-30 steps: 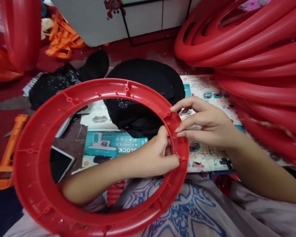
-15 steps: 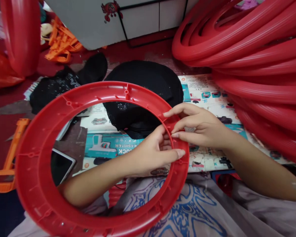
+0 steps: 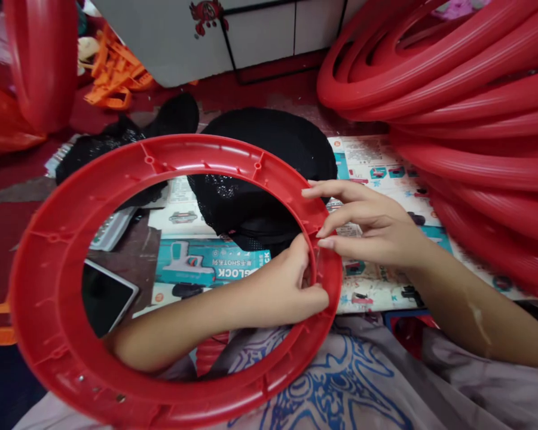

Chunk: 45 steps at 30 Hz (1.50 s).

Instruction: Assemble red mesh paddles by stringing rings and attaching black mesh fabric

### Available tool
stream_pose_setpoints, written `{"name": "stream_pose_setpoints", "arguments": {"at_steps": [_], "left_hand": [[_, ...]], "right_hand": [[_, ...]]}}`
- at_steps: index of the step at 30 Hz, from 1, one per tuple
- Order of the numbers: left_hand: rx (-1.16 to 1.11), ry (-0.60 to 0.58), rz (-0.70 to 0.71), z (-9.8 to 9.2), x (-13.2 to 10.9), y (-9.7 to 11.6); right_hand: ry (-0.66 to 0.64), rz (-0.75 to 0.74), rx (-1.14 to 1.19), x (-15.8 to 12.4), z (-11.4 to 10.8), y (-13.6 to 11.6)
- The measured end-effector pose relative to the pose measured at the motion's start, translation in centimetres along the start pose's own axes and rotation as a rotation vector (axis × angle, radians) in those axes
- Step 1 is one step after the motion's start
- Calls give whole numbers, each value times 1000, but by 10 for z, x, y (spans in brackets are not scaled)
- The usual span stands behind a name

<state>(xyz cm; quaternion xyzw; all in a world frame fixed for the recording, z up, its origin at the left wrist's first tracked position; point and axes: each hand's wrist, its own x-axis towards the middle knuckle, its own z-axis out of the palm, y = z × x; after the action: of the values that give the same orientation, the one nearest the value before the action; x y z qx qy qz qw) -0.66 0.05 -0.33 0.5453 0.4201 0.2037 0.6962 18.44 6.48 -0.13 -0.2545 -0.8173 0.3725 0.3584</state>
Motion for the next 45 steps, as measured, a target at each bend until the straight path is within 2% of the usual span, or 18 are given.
{"name": "stream_pose_setpoints", "arguments": {"at_steps": [4,9,17,23,29,35,42,45], "left_hand": [[95,-92,4,0,-2,4],[139,-152,9,-1,-2,6],[70,-256,-47,-2,-4,7],[100,-219,-19,-1,-3,9],[18,-251,66,2,-1,6],[49,-213,55,2,-1,2],[53,-206,129,1,2,3],[11,-229,59,2,1,5]], "right_hand": [[-24,25,40,0,2,1],[-100,-38,-7,1,-3,2],[-140,-154,4,0,-8,4],[-123,-182,7,0,-6,4],[-179,-241,28,0,-8,7],[-189,-280,-128,1,-10,4],[-193,-311,-243,-3,-8,6],[-224,-279,-247,-2,-8,4]]}}
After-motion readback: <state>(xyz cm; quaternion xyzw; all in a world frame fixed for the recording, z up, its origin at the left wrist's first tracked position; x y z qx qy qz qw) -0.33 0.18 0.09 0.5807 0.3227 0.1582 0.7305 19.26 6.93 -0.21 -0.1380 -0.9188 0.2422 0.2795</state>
